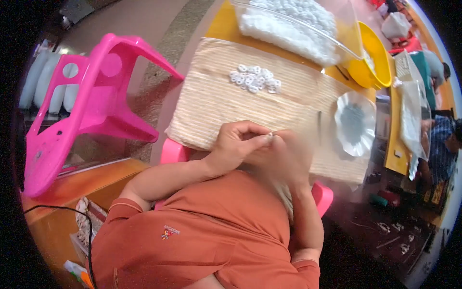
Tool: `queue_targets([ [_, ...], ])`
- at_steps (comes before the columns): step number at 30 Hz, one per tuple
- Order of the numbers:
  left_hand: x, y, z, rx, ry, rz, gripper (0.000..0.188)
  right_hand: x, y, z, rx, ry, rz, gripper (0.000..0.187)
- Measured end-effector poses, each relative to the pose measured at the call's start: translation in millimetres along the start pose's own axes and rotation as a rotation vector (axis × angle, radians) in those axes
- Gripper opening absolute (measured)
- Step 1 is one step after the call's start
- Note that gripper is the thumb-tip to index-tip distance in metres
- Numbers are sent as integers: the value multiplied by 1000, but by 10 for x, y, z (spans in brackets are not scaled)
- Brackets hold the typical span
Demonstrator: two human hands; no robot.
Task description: Manually joining small white plastic components together at a workstation.
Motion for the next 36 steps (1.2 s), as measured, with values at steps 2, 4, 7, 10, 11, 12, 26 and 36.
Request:
queue_targets([
  [2,37,-10,-7,22,-2,-4,15,-55,47,-7,-26,30,-27,14],
  [4,76,-23,6,11,-31,-40,16,-72,68,38,-58,34,-73,14],
  [7,94,-29,11,41,-124,-45,17,-103,112,145,-143,317,-4,14],
  [10,88,-26,-30,43,-145,-55,16,-79,134,228,-153,344,14,13],
  [11,94,-26,-33,40,-145,-50,16,-69,154,248,-150,342,11,13],
  [12,101,-24,-31,32,-181,-58,16,-52,180,265,-142,299,19,13],
  [26,104,-82,-120,-92,-212,-165,17,-371,934,268,452,-477,4,17],
  [36,127,-89,-144,-109,-197,-156,16,-497,1012,244,439,-924,47,11],
])
Point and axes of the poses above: each hand's wrist, its own y-axis towards the middle knuckle, its own x-axis out of the back of the hand, z = x × y, the point moved 1 cm from there along y, towards the middle knuckle, and after that the axes turned 9 degrees about y, right-handed, at the moved point
